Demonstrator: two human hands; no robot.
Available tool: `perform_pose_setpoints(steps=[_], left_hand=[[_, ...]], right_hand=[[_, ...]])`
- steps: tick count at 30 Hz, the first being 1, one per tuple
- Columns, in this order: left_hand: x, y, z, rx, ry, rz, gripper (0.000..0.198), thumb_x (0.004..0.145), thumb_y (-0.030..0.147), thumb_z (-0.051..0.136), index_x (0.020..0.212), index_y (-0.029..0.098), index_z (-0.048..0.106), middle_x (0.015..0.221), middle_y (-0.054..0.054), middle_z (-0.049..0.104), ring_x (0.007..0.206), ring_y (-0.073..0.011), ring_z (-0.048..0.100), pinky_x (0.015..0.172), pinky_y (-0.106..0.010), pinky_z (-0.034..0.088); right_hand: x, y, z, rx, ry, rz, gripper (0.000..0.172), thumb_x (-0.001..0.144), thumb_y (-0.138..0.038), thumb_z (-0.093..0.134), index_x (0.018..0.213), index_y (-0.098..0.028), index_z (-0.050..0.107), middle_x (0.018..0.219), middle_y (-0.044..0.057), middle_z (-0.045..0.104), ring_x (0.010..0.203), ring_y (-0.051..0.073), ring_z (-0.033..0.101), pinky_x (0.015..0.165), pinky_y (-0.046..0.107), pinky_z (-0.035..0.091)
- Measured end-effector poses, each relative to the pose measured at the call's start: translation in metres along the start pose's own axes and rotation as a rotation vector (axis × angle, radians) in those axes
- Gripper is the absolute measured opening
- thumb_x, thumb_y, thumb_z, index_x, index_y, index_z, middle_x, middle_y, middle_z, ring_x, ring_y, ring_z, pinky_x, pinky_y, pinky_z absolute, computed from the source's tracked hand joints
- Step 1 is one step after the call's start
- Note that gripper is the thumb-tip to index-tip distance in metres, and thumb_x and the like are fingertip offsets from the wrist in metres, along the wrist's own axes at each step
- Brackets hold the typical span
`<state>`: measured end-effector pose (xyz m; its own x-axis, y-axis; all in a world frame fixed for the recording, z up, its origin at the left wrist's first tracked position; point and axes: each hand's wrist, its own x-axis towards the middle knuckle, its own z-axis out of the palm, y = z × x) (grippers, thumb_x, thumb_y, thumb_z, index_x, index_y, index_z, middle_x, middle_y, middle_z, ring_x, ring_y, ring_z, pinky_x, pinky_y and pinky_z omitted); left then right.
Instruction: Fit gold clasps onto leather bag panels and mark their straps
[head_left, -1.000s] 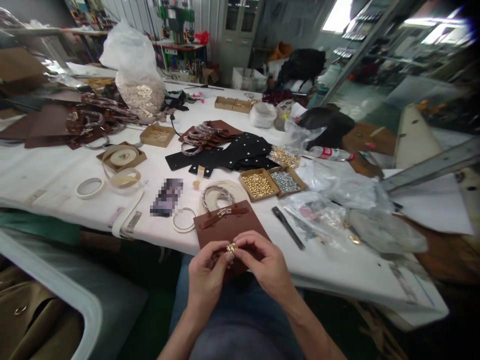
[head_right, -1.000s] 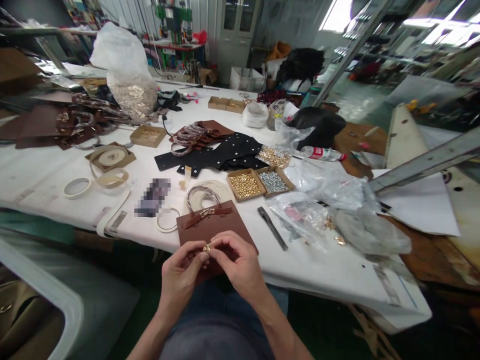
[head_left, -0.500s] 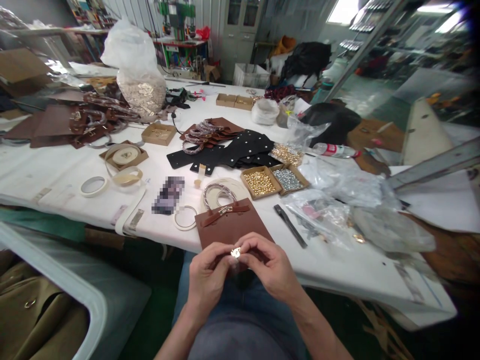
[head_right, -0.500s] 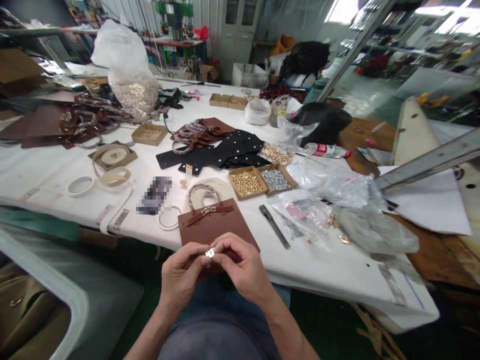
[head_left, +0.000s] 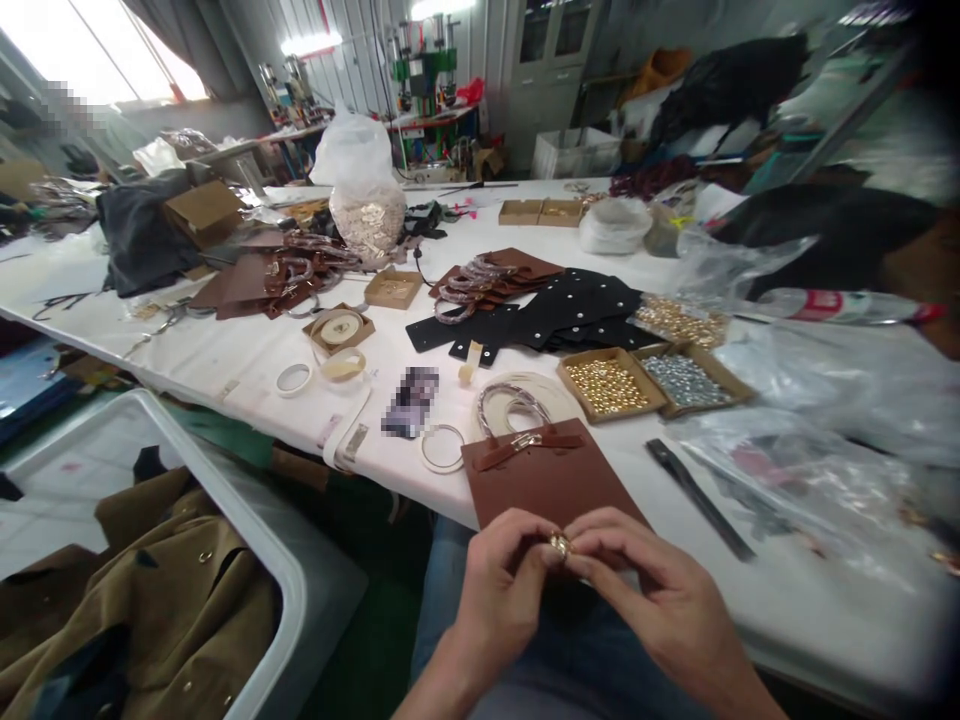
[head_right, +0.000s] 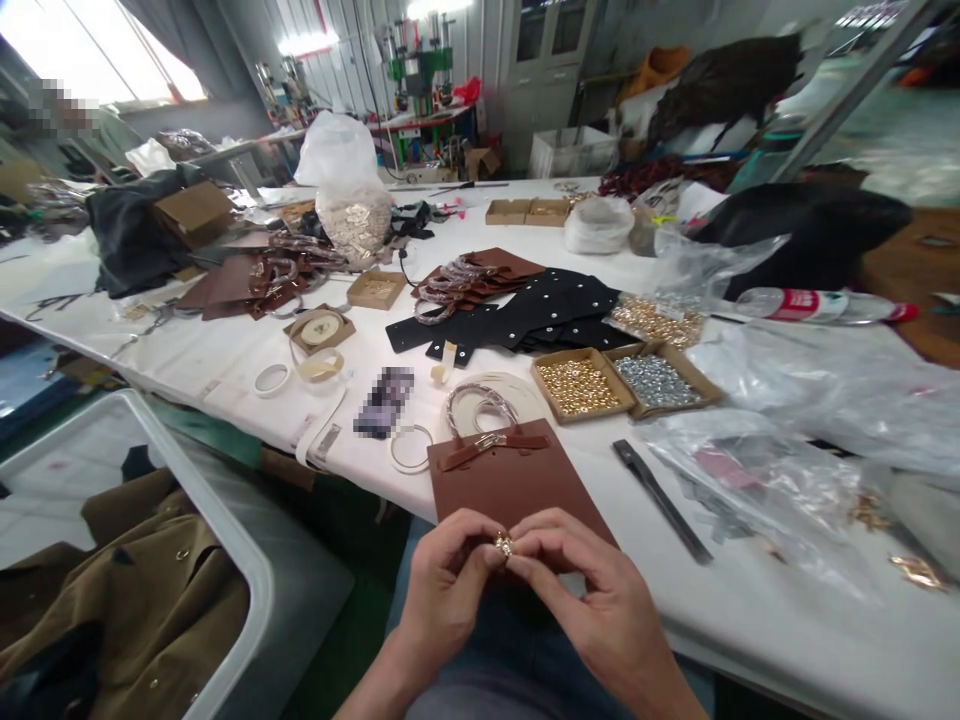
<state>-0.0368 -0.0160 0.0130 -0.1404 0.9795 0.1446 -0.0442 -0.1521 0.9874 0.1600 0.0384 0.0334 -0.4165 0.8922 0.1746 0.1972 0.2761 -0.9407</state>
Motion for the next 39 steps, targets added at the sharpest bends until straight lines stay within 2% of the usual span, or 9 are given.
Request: perform_pose_setpoints(steps=[5,9,17,26,31,39], left_hand=[[0.001,0.001,-0.001,0.046,0.017,0.047,0.013,0.109,0.017,0.070,0.111,0.021,0.082,0.102,-0.007,0.080,0.093,-0.0208,0.075,0.086,-0.029,0.058],[-0.001,0.001,0.000,0.074,0.010,0.043,0.014,0.106,0.013,0.070,0.107,0.021,0.082,0.101,-0.006,0.080,0.092,-0.0200,0.075,0.084,-0.028,0.057],[0.000,0.004,0.001,0.085,-0.077,0.034,0.017,0.109,0.013,0.065,0.104,0.020,0.080,0.100,-0.007,0.079,0.091,-0.0203,0.074,0.084,-0.029,0.057],[-0.004,-0.007,0.006,0.053,-0.070,-0.064,0.018,0.104,0.008,0.067,0.103,0.020,0.080,0.102,-0.005,0.078,0.094,-0.0199,0.074,0.085,-0.028,0.057],[-0.006,-0.011,0.007,0.046,-0.061,-0.103,0.017,0.104,0.010,0.067,0.106,0.020,0.080,0.102,-0.006,0.078,0.094,-0.0206,0.074,0.083,-0.029,0.058],[-0.006,-0.011,0.010,0.068,-0.069,-0.092,0.016,0.104,0.011,0.067,0.106,0.020,0.080,0.103,-0.006,0.078,0.093,-0.0202,0.074,0.083,-0.029,0.057]], right_hand=[[-0.009,0.013,0.009,0.006,0.045,0.046,0.011,0.109,-0.036,0.078,0.104,-0.026,0.082,0.110,0.009,0.079,0.102,0.026,0.078,0.086,0.030,0.066],[-0.014,0.022,0.009,-0.015,0.020,0.035,0.010,0.110,-0.035,0.077,0.105,-0.027,0.080,0.110,0.008,0.078,0.103,0.026,0.077,0.088,0.031,0.065],[-0.018,0.024,0.004,-0.058,-0.020,0.009,0.012,0.114,-0.032,0.069,0.104,-0.027,0.073,0.108,0.007,0.074,0.101,0.024,0.074,0.088,0.031,0.061],[-0.027,0.030,0.009,-0.115,0.024,-0.001,0.011,0.115,-0.032,0.066,0.106,-0.027,0.070,0.104,0.006,0.071,0.096,0.023,0.071,0.083,0.031,0.060],[-0.027,0.029,0.013,-0.109,0.051,0.013,0.011,0.114,-0.033,0.066,0.106,-0.028,0.071,0.104,0.007,0.071,0.095,0.024,0.072,0.077,0.029,0.061],[-0.031,0.032,0.011,-0.108,0.049,-0.006,0.011,0.116,-0.031,0.064,0.107,-0.028,0.068,0.103,0.005,0.069,0.095,0.022,0.070,0.083,0.030,0.058]])
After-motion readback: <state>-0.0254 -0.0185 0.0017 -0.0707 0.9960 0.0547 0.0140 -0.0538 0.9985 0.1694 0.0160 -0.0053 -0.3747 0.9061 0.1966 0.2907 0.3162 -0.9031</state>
